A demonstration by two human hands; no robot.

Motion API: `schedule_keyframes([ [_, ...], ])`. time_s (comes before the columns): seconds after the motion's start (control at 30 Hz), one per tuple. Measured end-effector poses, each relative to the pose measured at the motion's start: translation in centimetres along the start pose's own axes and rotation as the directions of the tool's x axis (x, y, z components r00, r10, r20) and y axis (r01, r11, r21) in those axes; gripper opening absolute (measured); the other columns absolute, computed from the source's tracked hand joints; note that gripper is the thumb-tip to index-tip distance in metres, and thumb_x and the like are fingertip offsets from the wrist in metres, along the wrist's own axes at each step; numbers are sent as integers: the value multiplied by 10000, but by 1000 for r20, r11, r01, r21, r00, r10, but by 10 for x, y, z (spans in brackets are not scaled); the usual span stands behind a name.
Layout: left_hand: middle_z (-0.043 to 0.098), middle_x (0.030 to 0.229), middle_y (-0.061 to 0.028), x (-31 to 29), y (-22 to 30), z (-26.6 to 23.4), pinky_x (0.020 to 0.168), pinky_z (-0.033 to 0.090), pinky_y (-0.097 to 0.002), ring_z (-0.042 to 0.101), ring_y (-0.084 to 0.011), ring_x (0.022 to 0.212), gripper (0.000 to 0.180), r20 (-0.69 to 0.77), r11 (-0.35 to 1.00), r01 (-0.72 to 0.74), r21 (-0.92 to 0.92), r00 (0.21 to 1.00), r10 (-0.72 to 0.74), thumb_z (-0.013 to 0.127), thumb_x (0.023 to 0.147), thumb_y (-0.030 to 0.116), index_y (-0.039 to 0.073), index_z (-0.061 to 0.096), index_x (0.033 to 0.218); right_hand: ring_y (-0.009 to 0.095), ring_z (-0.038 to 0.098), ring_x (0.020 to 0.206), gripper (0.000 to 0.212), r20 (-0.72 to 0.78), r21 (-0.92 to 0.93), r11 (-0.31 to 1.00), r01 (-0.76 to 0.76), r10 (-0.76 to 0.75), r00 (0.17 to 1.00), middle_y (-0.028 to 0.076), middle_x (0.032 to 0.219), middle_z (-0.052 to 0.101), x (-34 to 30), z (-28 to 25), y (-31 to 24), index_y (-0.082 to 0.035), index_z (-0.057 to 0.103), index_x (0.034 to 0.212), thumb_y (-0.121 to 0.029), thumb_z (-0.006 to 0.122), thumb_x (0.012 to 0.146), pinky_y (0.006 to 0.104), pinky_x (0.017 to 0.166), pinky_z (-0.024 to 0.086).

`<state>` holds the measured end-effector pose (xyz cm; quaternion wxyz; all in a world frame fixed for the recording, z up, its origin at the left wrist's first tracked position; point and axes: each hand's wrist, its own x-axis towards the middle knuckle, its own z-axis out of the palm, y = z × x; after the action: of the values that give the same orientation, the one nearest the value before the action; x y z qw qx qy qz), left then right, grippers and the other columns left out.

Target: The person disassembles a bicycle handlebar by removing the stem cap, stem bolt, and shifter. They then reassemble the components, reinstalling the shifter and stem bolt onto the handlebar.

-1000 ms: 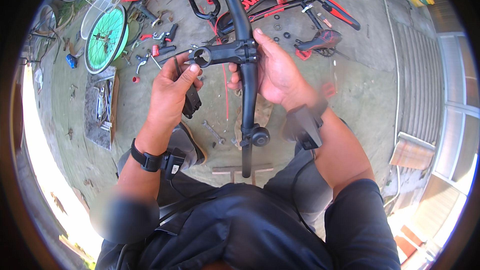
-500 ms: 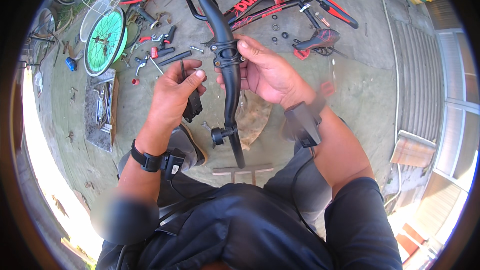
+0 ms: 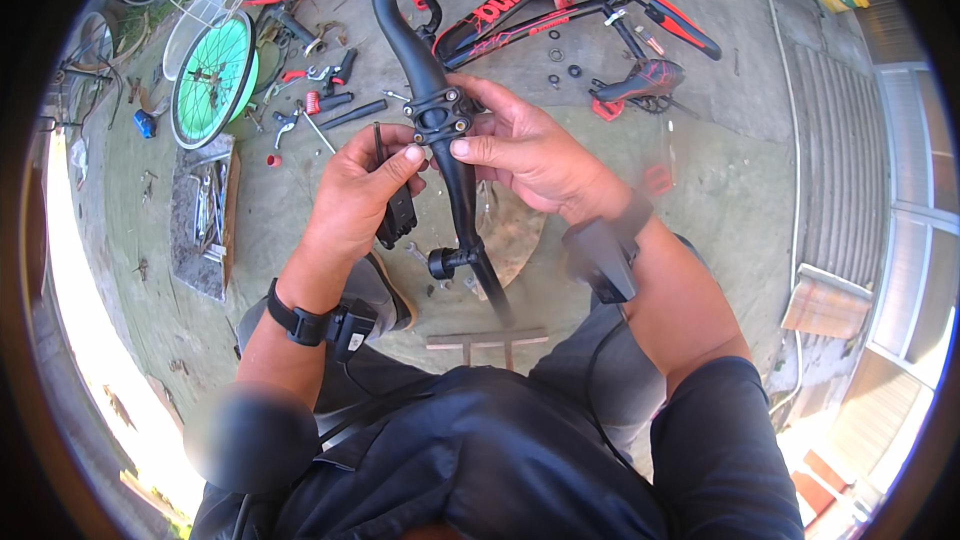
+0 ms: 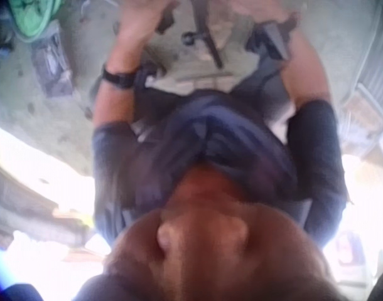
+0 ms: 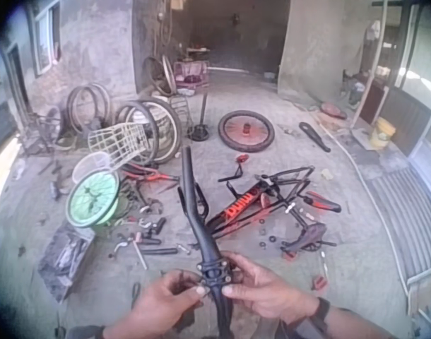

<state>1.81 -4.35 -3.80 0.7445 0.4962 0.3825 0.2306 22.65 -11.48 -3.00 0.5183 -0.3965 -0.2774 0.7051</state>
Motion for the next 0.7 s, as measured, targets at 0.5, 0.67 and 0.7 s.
schedule_keyframes([
  [0.5,664,972,-31,-1,-3,4,739,525,-250,619,-96,802,337,-41,999,-26,25,999,27,731,936,157,-8,594,1195,107,621,1000,684,-54,-194,967,162,-175,983,47,1115,647,7,1,11,-84,420,1484,-37,737,879,285,886,523],
  [0.67,673,944,-37,-2,0,9,719,499,-235,591,-78,808,408,-35,997,-81,-5,996,81,763,915,178,-31,593,1221,115,626,1037,643,-35,-415,884,213,-249,968,49,1165,647,7,3,14,-73,440,1468,-5,701,885,304,915,528],
  [0.7,673,940,-39,-3,1,8,722,499,-237,591,-78,807,413,-29,998,-68,-17,997,68,764,915,194,-30,594,1218,117,628,1037,635,-26,-451,865,221,-260,965,48,1174,647,6,3,14,-73,444,1466,0,692,886,306,915,529],
])
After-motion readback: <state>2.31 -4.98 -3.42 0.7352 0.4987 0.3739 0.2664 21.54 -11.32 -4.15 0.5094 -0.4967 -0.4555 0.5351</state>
